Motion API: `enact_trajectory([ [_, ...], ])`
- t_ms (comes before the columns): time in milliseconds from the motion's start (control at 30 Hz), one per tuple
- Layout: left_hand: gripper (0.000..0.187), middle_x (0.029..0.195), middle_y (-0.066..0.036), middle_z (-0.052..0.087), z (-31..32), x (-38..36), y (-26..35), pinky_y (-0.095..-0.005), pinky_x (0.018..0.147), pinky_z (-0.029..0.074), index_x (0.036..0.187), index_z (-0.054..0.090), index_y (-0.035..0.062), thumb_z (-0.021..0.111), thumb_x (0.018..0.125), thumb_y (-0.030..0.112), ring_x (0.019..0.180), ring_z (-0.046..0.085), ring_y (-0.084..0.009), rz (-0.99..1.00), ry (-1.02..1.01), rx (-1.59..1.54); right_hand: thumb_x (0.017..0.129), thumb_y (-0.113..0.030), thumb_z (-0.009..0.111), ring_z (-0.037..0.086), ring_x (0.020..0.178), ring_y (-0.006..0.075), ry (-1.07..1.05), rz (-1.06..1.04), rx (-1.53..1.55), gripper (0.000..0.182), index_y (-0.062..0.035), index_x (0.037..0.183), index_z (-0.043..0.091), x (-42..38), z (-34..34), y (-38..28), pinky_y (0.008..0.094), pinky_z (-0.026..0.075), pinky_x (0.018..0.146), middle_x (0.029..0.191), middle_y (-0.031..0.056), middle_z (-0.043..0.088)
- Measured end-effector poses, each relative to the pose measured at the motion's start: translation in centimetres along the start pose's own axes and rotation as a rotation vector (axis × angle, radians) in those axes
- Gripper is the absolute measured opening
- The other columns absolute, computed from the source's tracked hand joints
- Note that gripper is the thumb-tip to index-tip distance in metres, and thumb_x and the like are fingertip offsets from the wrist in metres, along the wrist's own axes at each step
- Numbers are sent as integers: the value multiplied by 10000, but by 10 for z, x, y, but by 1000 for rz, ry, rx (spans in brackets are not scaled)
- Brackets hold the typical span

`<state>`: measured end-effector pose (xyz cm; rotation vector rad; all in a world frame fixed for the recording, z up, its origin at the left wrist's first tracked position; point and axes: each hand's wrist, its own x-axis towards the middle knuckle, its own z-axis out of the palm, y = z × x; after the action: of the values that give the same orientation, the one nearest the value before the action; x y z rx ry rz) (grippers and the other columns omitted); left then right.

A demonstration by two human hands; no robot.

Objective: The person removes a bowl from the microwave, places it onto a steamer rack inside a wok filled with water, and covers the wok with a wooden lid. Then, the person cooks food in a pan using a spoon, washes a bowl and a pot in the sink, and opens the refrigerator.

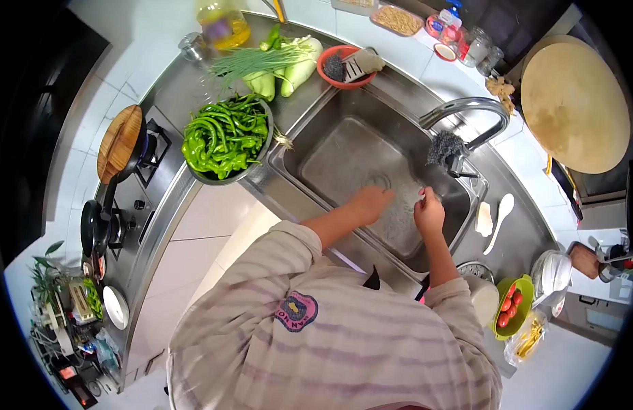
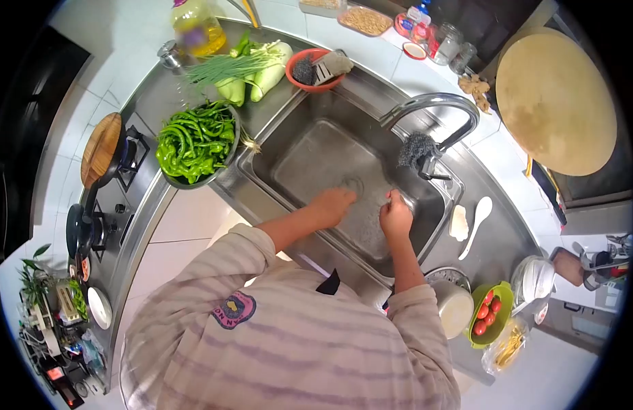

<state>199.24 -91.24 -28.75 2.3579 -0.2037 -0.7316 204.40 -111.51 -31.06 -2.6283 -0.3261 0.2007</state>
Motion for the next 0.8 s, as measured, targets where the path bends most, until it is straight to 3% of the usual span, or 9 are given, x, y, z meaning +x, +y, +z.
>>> enact_trajectory([
  [33, 679, 1398, -152, 353, -2, -13, 2, -599, 1012, 258, 1335, 407, 138, 600, 693, 36, 1268, 345, -390, -9, 17, 1, 726, -71, 571, 569, 985, 314, -203, 48, -130, 397, -118, 1113, 498, 10, 5, 13, 401, 474, 737, 1100, 154, 574],
  [167, 806, 1488, -115, 163, 14, -69, 0, -675, 1003, 158, 1414, 269, 259, 617, 706, 93, 1362, 101, -416, 47, 244, 442, 711, -82, 592, 446, 1164, 337, -100, 8, -445, 510, -137, 1207, 489, -6, 14, 13, 394, 445, 887, 1330, 139, 407],
  [267, 831, 1504, -107, 94, 33, -105, -17, -655, 1010, 186, 1431, 220, 275, 642, 722, 180, 1369, 58, -413, -89, 311, 436, 718, -155, 630, 453, 1165, 339, 64, -174, -158, 550, -141, 1244, 471, 0, 22, 32, 400, 447, 886, 1337, 142, 411],
  [367, 828, 1506, -116, 72, 62, -152, -44, -646, 1022, 175, 1436, 207, 250, 640, 732, 219, 1365, 52, -426, -267, 426, 321, 807, -290, 556, 590, 876, 376, -297, 187, -246, 285, -57, 942, 650, -1, 23, 39, 455, 475, 770, 931, 194, 612],
  [433, 824, 1505, -124, 67, 82, -193, -68, -638, 1026, 176, 1439, 201, 238, 636, 739, 235, 1362, 53, -432, -395, 551, 240, 836, -308, 509, 599, 792, 398, -102, 13, -281, 312, -37, 805, 659, -14, 32, 33, 470, 480, 735, 838, 195, 618],
  [500, 797, 1502, -144, 65, 104, -236, -85, -610, 1036, 191, 1441, 194, 215, 614, 765, 266, 1358, 57, -442, -500, 562, 123, 784, -111, 510, 513, 1084, 358, -236, -207, -92, 267, -54, 1029, 600, -16, 38, 45, 428, 437, 876, 1189, 211, 528],
  [567, 721, 1478, -170, 155, 134, -282, -109, -600, 1032, 224, 1424, 223, 199, 560, 790, 269, 1321, 181, -459, -578, 443, -68, 749, -37, 522, 315, 1277, 389, -194, -182, -201, 581, -96, 1311, 387, -37, 42, 14, 427, 295, 1045, 1404, 216, 297],
  [700, 678, 1380, -211, 344, 265, -351, -202, -468, 1027, 316, 1408, 261, 148, 504, 828, 402, 1271, 332, -376, -803, 284, -481, 755, -32, 528, 347, 1262, 376, -65, -419, -6, 557, -77, 1299, 413, -70, 64, -57, 411, 306, 1035, 1360, 225, 350],
  [800, 469, 1245, -216, 487, 298, -412, -218, -441, 958, 377, 1150, 553, 23, 488, 856, 382, 1141, 467, -384, -724, 309, -681, 779, -44, 538, 420, 1205, 348, 8, -636, 66, 436, -57, 1212, 493, -110, 90, -136, 392, 379, 960, 1291, 211, 434],
])
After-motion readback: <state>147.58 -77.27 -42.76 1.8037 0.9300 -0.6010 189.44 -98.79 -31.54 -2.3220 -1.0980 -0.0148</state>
